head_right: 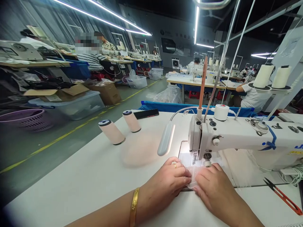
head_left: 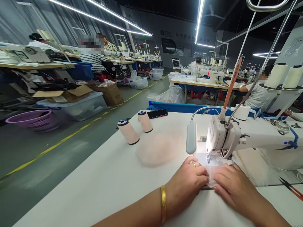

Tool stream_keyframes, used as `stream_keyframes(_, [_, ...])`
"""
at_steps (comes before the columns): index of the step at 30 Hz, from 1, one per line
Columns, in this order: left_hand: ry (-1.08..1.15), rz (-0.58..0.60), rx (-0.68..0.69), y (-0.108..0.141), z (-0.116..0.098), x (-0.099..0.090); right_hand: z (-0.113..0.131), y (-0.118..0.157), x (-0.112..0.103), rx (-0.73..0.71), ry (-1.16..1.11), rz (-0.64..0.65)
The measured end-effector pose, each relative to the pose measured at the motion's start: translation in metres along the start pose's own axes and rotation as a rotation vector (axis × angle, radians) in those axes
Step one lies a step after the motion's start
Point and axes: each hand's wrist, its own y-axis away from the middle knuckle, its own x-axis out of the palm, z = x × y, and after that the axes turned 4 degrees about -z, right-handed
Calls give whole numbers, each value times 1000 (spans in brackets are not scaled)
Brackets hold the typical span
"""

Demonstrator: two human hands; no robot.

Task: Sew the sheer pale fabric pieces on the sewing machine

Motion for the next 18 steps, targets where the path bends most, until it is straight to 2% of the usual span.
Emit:
stream_keyframes(3, [-16, 6, -6, -1, 5, 1, -4, -1, 5, 2, 25, -9])
stream_keyframes(10, [-77, 72, -68, -7, 7, -4, -5, -7, 6, 53, 112, 59])
stream_keyframes(14, [-62, 84, -19, -7, 6, -5, -3, -6, 7, 0, 136, -21])
stream_keyframes(18, [-35, 102, 15, -5, 7, -3, -2, -6, 7, -2, 112, 2])
